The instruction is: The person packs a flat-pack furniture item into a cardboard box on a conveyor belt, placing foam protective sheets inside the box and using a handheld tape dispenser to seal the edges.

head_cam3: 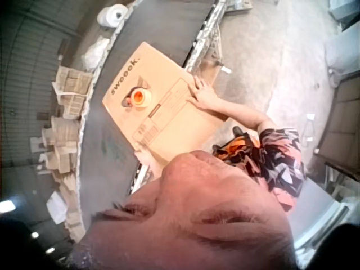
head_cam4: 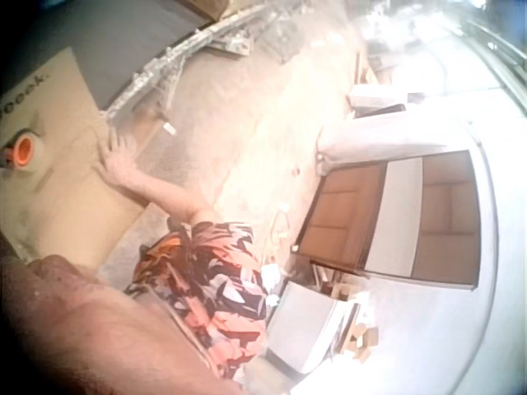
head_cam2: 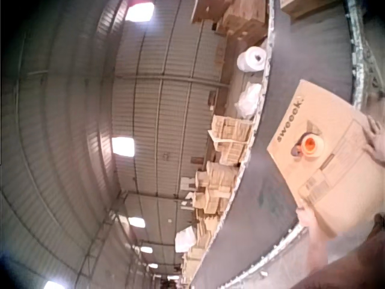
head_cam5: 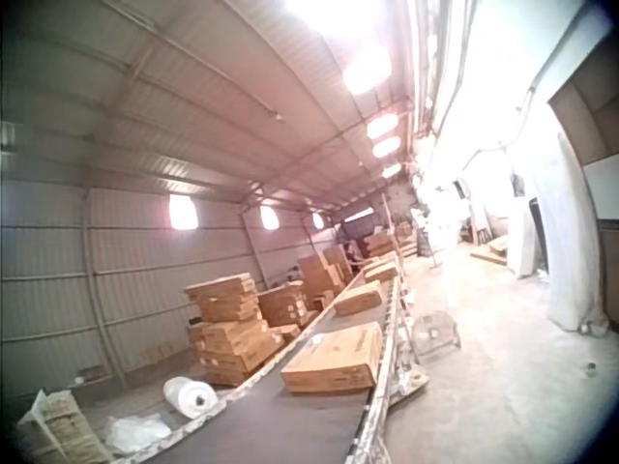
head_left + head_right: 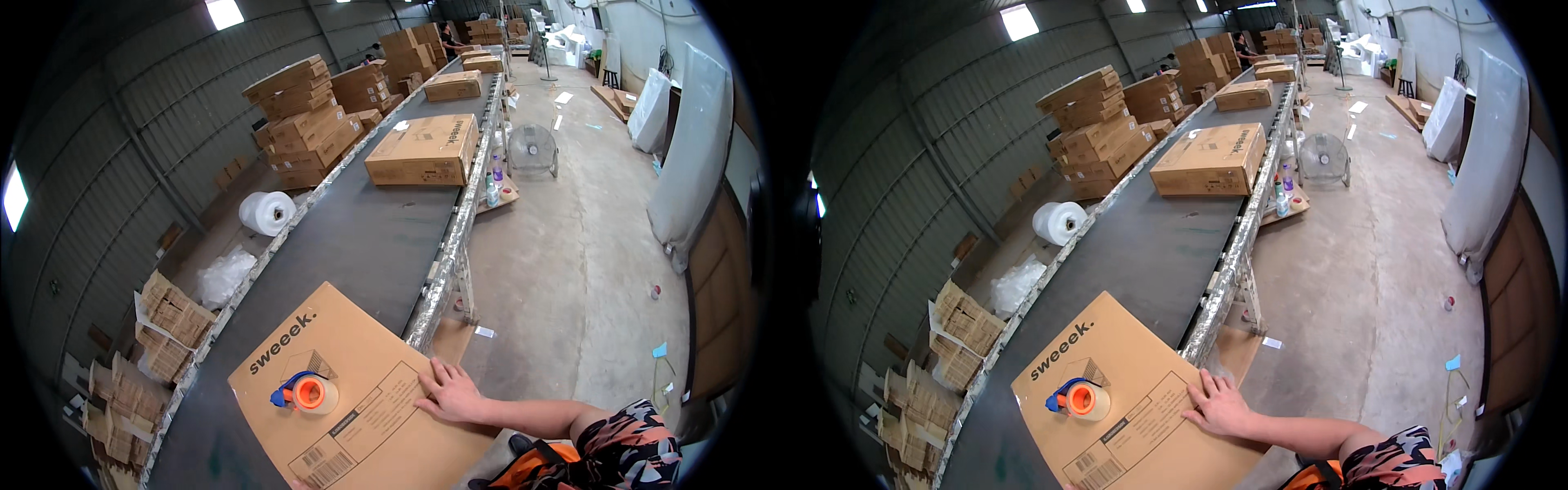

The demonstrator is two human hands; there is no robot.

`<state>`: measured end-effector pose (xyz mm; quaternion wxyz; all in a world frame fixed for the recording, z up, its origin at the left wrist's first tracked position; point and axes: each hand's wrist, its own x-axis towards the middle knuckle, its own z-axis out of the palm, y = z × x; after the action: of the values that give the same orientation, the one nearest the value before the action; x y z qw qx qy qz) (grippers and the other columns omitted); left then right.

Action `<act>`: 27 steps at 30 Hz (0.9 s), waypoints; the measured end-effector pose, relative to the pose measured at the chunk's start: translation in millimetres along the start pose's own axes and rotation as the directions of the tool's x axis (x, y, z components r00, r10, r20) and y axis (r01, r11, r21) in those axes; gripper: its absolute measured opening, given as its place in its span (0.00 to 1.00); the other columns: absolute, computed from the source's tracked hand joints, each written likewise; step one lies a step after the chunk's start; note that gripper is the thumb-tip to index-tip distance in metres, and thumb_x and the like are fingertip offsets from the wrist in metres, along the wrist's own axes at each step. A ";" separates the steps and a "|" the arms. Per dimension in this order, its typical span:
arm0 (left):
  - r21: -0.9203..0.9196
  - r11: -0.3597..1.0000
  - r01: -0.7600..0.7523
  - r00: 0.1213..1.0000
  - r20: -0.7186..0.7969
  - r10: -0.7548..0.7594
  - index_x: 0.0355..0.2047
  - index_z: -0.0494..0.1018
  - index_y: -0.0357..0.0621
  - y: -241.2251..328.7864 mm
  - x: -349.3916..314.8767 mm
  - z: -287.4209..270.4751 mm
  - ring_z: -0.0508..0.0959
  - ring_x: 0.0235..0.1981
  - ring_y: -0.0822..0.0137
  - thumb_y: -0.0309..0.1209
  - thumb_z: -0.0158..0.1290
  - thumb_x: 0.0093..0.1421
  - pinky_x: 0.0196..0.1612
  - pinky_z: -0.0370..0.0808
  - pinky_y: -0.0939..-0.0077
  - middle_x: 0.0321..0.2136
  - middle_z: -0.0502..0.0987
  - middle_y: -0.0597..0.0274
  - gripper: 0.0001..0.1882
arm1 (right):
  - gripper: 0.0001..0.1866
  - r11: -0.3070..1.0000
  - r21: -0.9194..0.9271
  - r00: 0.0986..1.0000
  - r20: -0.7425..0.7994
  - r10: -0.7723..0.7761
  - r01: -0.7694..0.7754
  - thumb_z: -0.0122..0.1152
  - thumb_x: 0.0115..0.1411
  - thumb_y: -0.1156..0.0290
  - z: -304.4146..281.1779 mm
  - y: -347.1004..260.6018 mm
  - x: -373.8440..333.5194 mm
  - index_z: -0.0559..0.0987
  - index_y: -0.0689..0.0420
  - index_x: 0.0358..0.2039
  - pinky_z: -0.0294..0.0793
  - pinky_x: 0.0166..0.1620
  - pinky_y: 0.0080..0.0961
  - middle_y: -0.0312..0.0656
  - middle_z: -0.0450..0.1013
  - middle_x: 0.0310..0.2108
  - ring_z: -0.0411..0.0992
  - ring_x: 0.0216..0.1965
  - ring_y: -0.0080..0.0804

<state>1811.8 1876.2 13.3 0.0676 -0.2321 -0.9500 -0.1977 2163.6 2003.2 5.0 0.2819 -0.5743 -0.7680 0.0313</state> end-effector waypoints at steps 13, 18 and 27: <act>-0.266 0.950 -0.165 0.950 -0.300 0.082 0.40 0.75 0.37 5.6 -9.8 35.9 0.78 0.35 0.49 0.52 0.49 0.60 0.34 0.74 0.57 0.34 0.78 0.45 0.27 | 0.35 0.945 0.062 0.932 -0.197 -0.305 0.322 0.64 0.43 0.48 -9.3 35.9 10.9 0.73 0.54 0.50 0.61 0.56 0.44 0.44 0.68 0.53 0.66 0.53 0.42; -0.301 0.953 -0.012 0.982 -0.181 -0.045 0.40 0.74 0.37 22.4 -16.4 19.2 0.77 0.37 0.46 0.56 0.47 0.59 0.38 0.73 0.53 0.33 0.77 0.45 0.30 | 0.58 0.791 -0.105 0.752 0.406 -0.519 0.602 0.72 0.36 0.50 -24.4 53.2 15.0 0.50 0.47 0.66 0.51 0.62 0.51 0.50 0.51 0.64 0.53 0.63 0.53; -0.099 0.995 -0.003 0.999 -0.039 -0.001 0.52 0.64 0.38 36.6 -46.3 30.6 0.73 0.40 0.41 0.61 0.50 0.54 0.40 0.72 0.49 0.44 0.70 0.42 0.39 | 0.45 0.780 -0.167 0.787 -0.033 -0.616 0.603 0.71 0.34 0.59 42.3 112.0 68.7 0.66 0.45 0.57 0.65 0.53 0.46 0.42 0.62 0.57 0.60 0.58 0.45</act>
<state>1868.6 1899.2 -12.2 0.0746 -0.2317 -0.9374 -0.2490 2228.2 2114.6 -44.9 0.2664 -0.3152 -0.8996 -0.1431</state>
